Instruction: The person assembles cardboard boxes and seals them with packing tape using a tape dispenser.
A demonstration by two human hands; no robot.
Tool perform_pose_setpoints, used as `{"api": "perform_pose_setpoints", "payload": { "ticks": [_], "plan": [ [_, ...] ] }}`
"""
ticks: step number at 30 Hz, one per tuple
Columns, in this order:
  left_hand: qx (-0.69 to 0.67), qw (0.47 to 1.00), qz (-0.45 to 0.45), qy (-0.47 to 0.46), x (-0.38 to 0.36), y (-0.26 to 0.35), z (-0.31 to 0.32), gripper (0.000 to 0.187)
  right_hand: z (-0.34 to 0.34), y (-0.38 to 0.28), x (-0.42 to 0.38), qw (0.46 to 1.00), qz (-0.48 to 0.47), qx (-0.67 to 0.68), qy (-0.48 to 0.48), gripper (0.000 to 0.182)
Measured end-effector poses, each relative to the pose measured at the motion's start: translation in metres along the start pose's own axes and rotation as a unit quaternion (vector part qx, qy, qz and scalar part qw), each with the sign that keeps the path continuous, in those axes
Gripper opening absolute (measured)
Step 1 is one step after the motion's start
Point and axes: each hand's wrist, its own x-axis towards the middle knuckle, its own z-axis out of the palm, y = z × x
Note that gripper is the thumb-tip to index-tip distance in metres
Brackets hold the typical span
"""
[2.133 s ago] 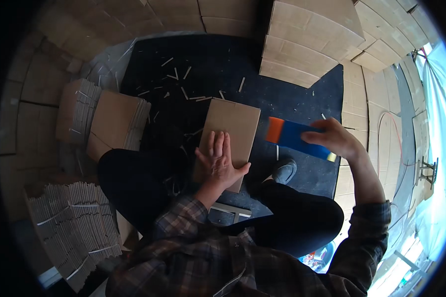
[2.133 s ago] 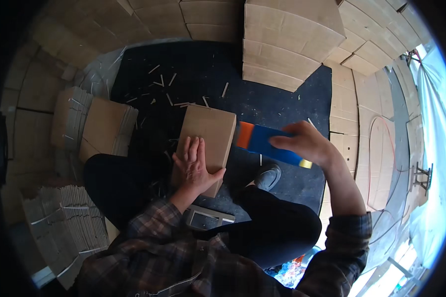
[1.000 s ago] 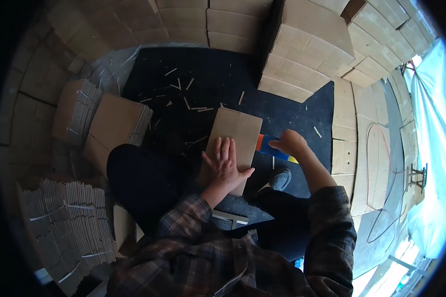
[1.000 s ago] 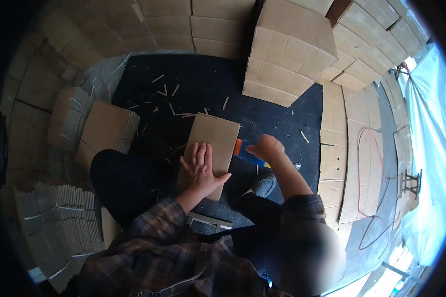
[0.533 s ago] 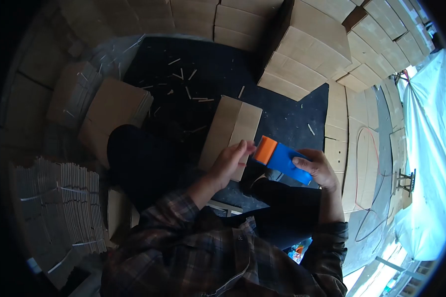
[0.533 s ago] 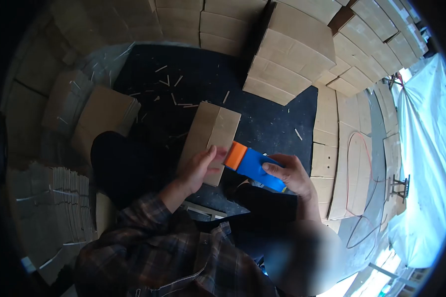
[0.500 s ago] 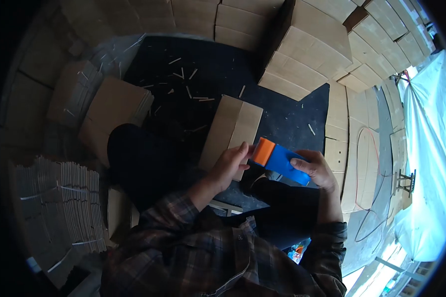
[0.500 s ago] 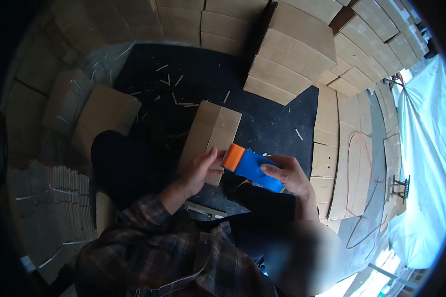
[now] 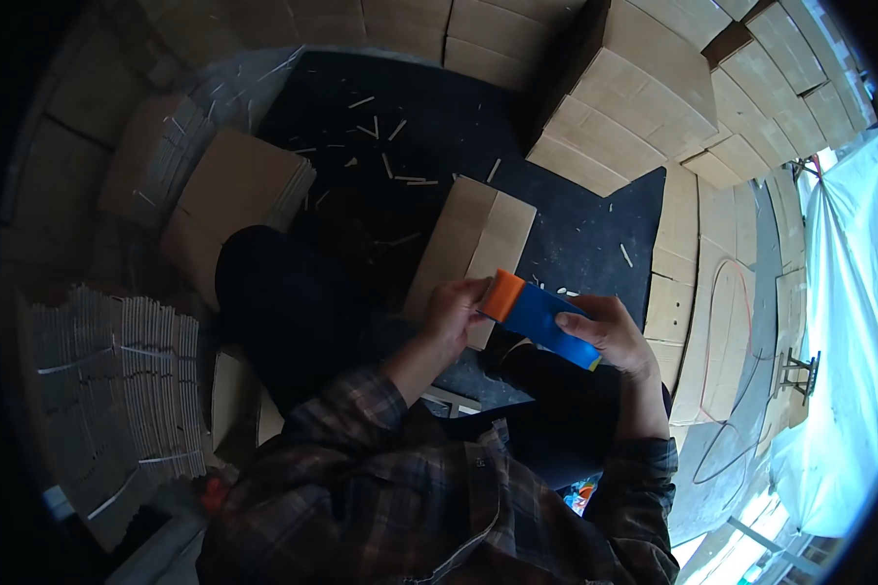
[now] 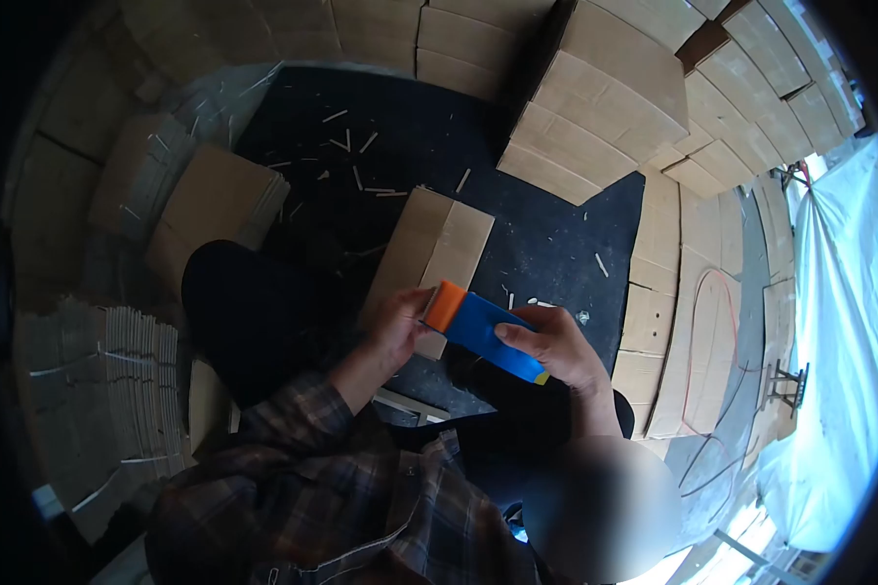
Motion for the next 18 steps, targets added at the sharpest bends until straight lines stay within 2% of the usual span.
{"api": "perform_pose_setpoints", "payload": {
  "ticks": [1, 2, 3, 4, 6, 7, 9, 11, 14, 18],
  "plan": [
    [-0.002, 1.000, 0.000, 0.002, 0.003, 0.000, -0.005, 0.026, 0.004, -0.006, 0.001, 0.999, 0.002, -0.034, -0.010, 0.064],
    [0.014, 0.999, 0.043, 0.024, 0.008, 0.001, -0.016, 0.021, 0.007, -0.011, 0.003, 0.998, 0.004, -0.067, -0.019, 0.061],
    [0.030, 0.995, 0.085, 0.046, 0.014, 0.003, -0.027, 0.016, 0.010, -0.015, 0.005, 0.998, 0.005, -0.066, -0.020, 0.061],
    [0.031, 0.995, 0.082, 0.048, 0.017, 0.007, -0.038, 0.016, 0.014, -0.018, 0.006, 0.997, 0.006, -0.070, -0.016, 0.062],
    [0.064, 0.979, 0.167, 0.095, 0.027, 0.020, -0.060, 0.009, 0.021, -0.025, 0.011, 0.997, 0.007, -0.073, -0.015, 0.063],
    [0.066, 0.979, 0.167, 0.097, 0.033, 0.025, -0.071, 0.009, 0.024, -0.028, 0.014, 0.994, 0.011, -0.105, -0.006, 0.059],
    [0.061, 0.958, 0.209, 0.189, 0.048, 0.023, -0.095, 0.011, 0.029, -0.037, 0.016, 0.991, 0.018, -0.136, 0.001, 0.055],
    [0.075, 0.953, 0.218, 0.196, 0.063, 0.017, -0.118, 0.010, 0.031, -0.050, 0.019, 0.973, 0.079, -0.212, -0.045, 0.053],
    [0.109, 0.946, 0.221, 0.210, 0.070, 0.010, -0.130, 0.011, 0.039, -0.050, 0.026, 0.966, 0.080, -0.239, -0.045, 0.047],
    [0.167, 0.932, 0.227, 0.230, 0.082, 0.002, -0.139, 0.015, 0.051, -0.052, 0.037, 0.958, 0.094, -0.266, -0.051, 0.049]
  ]
}}
